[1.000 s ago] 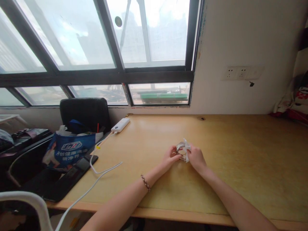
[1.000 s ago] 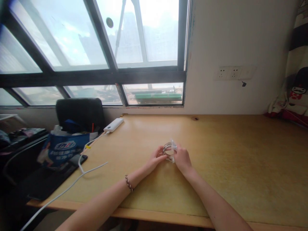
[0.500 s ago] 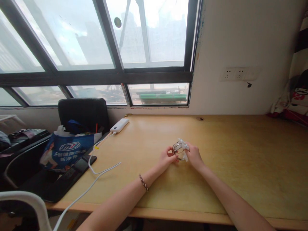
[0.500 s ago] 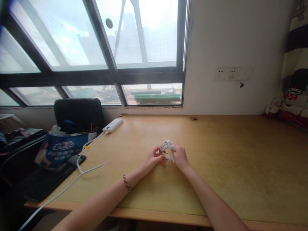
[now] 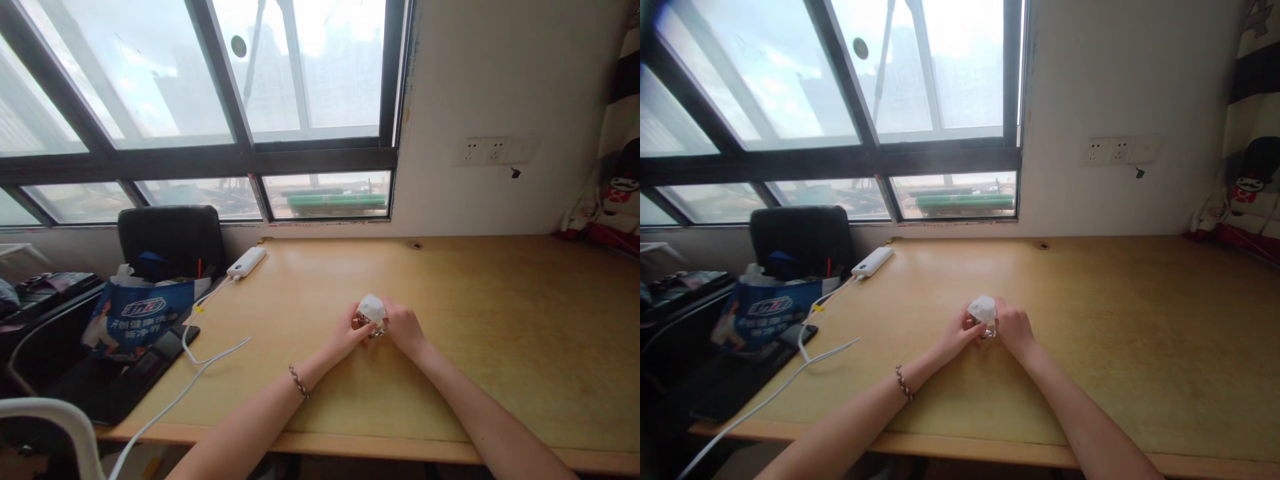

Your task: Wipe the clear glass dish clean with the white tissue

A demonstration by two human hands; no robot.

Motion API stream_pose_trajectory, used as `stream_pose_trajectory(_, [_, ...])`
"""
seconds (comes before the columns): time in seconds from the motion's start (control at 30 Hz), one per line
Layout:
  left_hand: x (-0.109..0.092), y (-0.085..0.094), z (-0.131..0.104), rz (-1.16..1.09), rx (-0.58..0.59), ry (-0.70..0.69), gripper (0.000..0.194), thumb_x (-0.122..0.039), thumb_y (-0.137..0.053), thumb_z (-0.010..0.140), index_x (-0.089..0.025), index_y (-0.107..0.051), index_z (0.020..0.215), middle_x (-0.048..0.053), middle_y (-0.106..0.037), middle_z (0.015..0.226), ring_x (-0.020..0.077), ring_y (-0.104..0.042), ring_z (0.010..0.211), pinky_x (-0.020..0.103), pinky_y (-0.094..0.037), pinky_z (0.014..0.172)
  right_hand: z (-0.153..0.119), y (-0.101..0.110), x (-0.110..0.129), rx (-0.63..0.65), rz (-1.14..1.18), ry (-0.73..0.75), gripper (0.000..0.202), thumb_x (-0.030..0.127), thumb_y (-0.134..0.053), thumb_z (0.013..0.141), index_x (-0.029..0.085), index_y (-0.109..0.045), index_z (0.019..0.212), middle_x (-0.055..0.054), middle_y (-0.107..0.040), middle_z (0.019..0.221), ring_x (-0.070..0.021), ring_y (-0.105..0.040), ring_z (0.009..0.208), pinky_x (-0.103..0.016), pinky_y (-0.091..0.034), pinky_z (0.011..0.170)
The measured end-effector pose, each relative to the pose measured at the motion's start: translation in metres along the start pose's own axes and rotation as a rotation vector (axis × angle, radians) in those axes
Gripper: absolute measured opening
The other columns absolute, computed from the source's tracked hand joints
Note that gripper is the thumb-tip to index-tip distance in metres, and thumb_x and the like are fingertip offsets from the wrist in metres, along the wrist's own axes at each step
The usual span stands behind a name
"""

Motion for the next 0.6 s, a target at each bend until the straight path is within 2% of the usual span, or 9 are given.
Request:
stream_pose_trajectory(0.07, [-0.001, 0.004, -0.001, 0.043, -0.033, -0.030, 0.036, -0.031, -0.062, 0.067, -0.014, -0.050, 0.097, 0.001, -0.054, 0.074, 0.0097, -0.051, 0.059, 0.020, -0.043, 0.050, -0.001, 0.002, 0.008, 0.004, -0.032, 0.064, 0.027, 0.009, -0.039, 0.075, 0.015, -0.053, 0.097, -0.009, -0.061, 0.084, -0.0187, -0.056, 0.079, -0.023, -0.037, 0.066])
stream_pose_trajectory(0.13, [-0.002, 0.009, -0.001, 0.067, -0.077, -0.062, 0.030, -0.030, -0.062, 0.068, -0.014, -0.053, 0.091, 0.001, -0.055, 0.073, 0.0108, -0.052, 0.064, 0.021, -0.043, 0.056, -0.001, 0.002, 0.008, -0.010, 0.020, 0.055, 0.027, 0.010, -0.039, 0.076, 0.015, -0.054, 0.098, -0.008, -0.062, 0.085, -0.0183, -0.056, 0.079, -0.023, -0.038, 0.067])
stream_pose_trajectory(0.23, [-0.001, 0.010, 0.002, -0.019, -0.088, -0.040, 0.029, -0.031, -0.061, 0.069, -0.013, -0.053, 0.090, 0.003, -0.056, 0.078, 0.0125, -0.053, 0.068, 0.023, -0.044, 0.059, 0.003, -0.008, -0.007, -0.005, 0.189, -0.086, 0.022, 0.018, -0.038, 0.078, 0.016, -0.059, 0.085, -0.006, -0.063, 0.076, -0.0172, -0.057, 0.071, -0.022, -0.039, 0.061])
stream_pose_trajectory(0.33, [0.002, 0.006, 0.004, -0.169, -0.064, 0.029, 0.032, -0.032, -0.060, 0.069, -0.013, -0.051, 0.094, 0.007, -0.057, 0.088, 0.0136, -0.055, 0.070, 0.023, -0.045, 0.058, 0.007, -0.025, -0.024, 0.039, 0.433, -0.248, 0.029, 0.030, -0.037, 0.079, 0.015, -0.061, 0.073, -0.005, -0.064, 0.068, -0.0167, -0.057, 0.062, -0.022, -0.040, 0.055])
stream_pose_trajectory(0.47, [0.007, -0.001, 0.005, -0.371, -0.047, 0.096, 0.033, -0.028, -0.063, 0.068, -0.013, -0.050, 0.095, 0.004, -0.058, 0.080, 0.0077, -0.052, 0.055, 0.020, -0.042, 0.052, 0.003, -0.044, -0.038, 0.055, 0.648, -0.431, 0.031, 0.035, -0.043, 0.073, 0.012, -0.063, 0.075, -0.007, -0.065, 0.069, -0.0190, -0.059, 0.064, -0.024, -0.042, 0.055])
stream_pose_trajectory(0.6, [0.013, -0.009, 0.001, -0.560, 0.033, 0.185, 0.033, -0.022, -0.061, 0.068, -0.015, -0.046, 0.096, 0.006, -0.059, 0.085, 0.0107, -0.056, 0.058, 0.028, -0.047, 0.061, -0.003, -0.055, -0.037, 0.090, 0.734, -0.498, 0.029, 0.032, -0.046, 0.070, 0.010, -0.063, 0.077, -0.007, -0.064, 0.070, -0.0189, -0.058, 0.064, -0.023, -0.042, 0.053])
Point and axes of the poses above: each hand's wrist, its own z-axis towards the middle knuckle, its own y-axis out of the back of the hand, x = y × z, the point moved 8 cm from there along z, towards the middle knuckle
